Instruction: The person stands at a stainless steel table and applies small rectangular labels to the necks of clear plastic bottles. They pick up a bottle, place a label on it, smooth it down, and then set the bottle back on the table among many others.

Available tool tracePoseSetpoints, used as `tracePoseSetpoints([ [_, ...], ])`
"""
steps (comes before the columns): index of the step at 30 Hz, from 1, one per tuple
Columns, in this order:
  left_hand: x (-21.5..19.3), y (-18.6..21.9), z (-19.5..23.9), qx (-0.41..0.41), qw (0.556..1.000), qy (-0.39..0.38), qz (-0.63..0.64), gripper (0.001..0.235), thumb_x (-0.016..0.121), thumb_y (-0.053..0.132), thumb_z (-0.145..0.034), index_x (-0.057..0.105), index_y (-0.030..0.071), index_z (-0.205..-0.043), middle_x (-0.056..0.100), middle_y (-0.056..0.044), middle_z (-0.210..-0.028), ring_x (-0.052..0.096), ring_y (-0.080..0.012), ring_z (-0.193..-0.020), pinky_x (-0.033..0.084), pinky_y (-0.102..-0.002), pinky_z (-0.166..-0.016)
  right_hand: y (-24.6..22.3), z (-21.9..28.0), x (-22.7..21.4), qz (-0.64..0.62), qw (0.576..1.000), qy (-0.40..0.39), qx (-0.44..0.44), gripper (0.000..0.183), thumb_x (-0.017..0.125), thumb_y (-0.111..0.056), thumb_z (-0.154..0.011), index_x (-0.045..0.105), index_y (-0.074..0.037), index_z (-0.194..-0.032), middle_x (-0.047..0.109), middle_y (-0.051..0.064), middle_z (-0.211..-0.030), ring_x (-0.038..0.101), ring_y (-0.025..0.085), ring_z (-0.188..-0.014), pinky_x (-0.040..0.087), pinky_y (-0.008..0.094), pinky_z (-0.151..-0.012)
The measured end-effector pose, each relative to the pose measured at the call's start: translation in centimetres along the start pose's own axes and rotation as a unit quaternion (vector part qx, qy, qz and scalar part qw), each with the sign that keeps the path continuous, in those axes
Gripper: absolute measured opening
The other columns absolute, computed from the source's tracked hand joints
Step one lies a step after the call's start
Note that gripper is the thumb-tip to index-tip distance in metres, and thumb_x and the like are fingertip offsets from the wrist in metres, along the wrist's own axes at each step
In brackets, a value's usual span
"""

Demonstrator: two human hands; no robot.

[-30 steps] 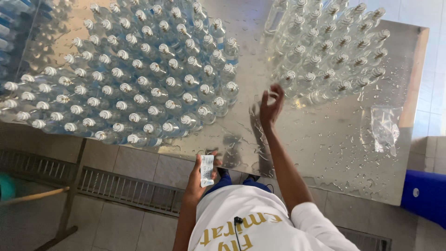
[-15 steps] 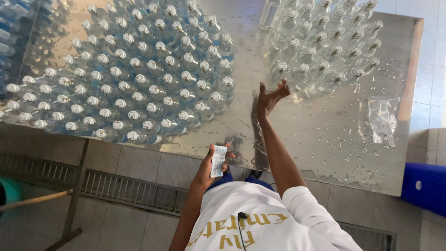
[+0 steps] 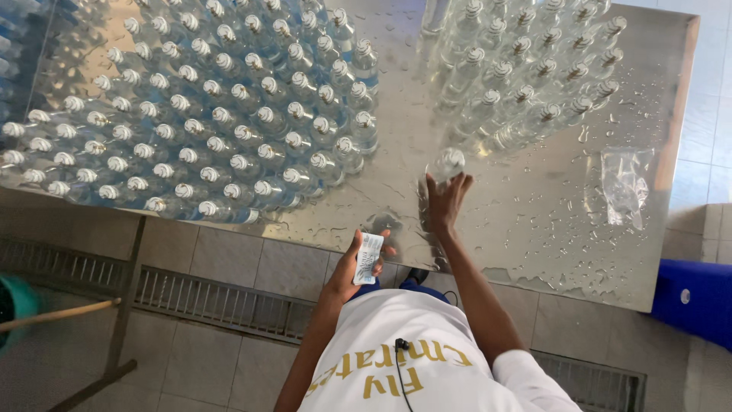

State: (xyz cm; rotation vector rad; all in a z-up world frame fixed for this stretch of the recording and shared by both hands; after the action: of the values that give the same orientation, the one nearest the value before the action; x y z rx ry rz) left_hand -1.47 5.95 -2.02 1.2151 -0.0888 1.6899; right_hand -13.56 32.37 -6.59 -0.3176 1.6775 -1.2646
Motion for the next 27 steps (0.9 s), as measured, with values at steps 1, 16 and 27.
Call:
tracePoseSetpoints([
  [1,0.6,0.0,-0.4,-0.002,1.0,-0.003,-0.002,0.092,0.045,0.077,-0.106,0.051,0.007,-0.166,0.079,-0.018,-0.125,0.064,-0.0166,-0.069,0.051,-0.031,-0.062,0.5,0.9,-0.9,0.0,1.0,0.005,0.001,0.073,0.088,-0.042,-0.098,0.046,-0.01,-0.148,0.042,0.016,-0.139,0.063,0.046,-0.13,0.06,0.06,-0.105],
  [16,4.8,-5.2,-6.4,-0.117,0.986,-0.073,-0.09,0.081,0.05,0.076,-0.106,0.074,0.009,-0.145,0.084,-0.012,-0.102,0.073,-0.0156,-0.068,0.055,-0.027,-0.06,-4.9,10.7,-13.4,-0.142,0.962,-0.216,-0.085,0.042,0.096,-0.019,-0.082,0.08,-0.012,-0.121,0.069,0.006,-0.101,0.072,0.025,-0.096,0.063,0.039,-0.092],
  [27,12.8,-1.5,-4.2,-0.146,0.979,-0.089,-0.11,0.063,0.06,0.067,-0.107,0.079,0.007,-0.109,0.077,-0.016,-0.082,0.072,-0.0224,-0.065,0.058,-0.032,-0.066,-4.4,9.4,-14.9,-0.155,0.955,-0.252,-0.009,0.03,0.094,-0.004,-0.08,0.085,-0.014,-0.107,0.079,0.005,-0.078,0.079,0.021,-0.08,0.059,0.039,-0.093],
])
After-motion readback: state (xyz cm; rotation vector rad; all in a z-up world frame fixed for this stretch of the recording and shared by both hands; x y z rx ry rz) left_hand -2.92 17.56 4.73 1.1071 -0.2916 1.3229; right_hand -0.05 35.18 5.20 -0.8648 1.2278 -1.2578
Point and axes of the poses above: each hand's wrist, its own z-axis away from the middle knuckle, its own x-axis out of the palm, y = z × x, the point moved 5 cm from there along -z, towards the middle knuckle
